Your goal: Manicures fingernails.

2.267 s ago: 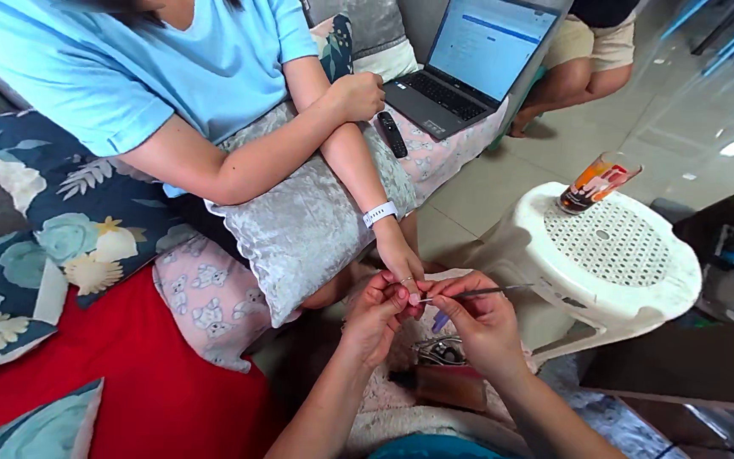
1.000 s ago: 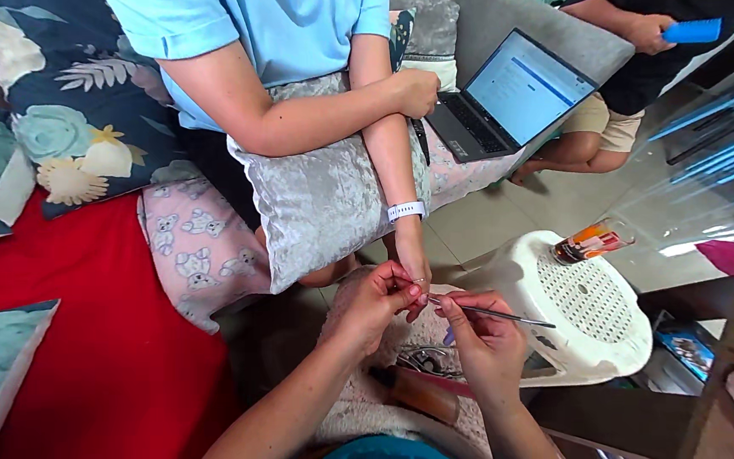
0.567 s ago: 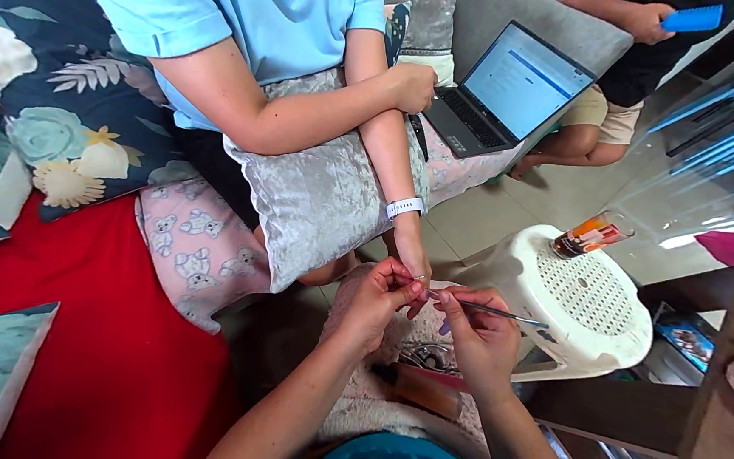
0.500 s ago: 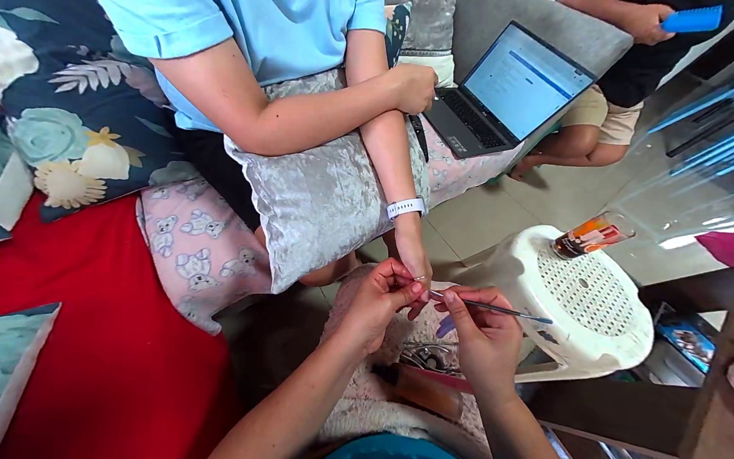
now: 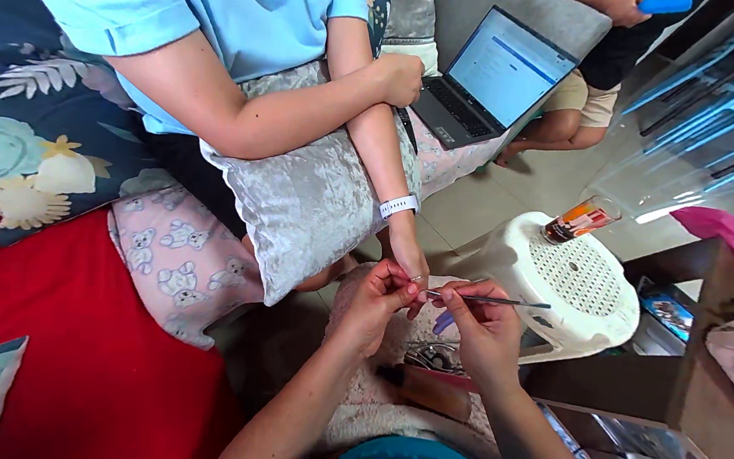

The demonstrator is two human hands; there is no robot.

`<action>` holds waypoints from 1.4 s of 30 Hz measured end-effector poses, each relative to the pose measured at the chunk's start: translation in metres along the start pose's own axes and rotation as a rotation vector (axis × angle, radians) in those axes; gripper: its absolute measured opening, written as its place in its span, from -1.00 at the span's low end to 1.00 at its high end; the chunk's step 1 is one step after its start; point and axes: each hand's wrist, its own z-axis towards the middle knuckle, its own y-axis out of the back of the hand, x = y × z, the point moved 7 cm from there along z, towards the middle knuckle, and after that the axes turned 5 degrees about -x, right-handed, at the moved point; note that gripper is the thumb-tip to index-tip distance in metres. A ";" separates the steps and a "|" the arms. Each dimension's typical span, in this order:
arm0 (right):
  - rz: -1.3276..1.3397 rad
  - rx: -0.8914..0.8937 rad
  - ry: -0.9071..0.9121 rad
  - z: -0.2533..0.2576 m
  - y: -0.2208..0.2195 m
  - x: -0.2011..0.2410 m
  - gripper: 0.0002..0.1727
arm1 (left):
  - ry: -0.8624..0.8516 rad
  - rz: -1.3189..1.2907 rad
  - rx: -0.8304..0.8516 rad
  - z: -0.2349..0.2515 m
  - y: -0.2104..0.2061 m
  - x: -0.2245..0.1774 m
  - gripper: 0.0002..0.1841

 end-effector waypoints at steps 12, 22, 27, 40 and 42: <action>0.436 0.189 -0.044 0.010 -0.048 0.016 -0.90 | 0.018 0.000 0.002 0.000 -0.005 0.003 -0.79; -0.297 0.462 -0.572 0.006 0.088 -0.056 -0.81 | 0.062 -0.162 -0.014 -0.002 -0.015 0.009 -0.83; -0.725 0.362 -0.589 -0.004 0.144 -0.079 -0.75 | 0.040 -0.206 -0.010 0.000 -0.024 0.022 -0.81; -1.096 0.562 -0.014 -0.047 0.053 -0.038 -0.79 | -0.067 0.120 -0.051 -0.010 -0.011 0.006 -0.88; -0.991 0.632 0.138 -0.065 0.033 -0.027 -0.79 | -0.096 0.134 -0.068 -0.011 -0.007 0.000 -0.82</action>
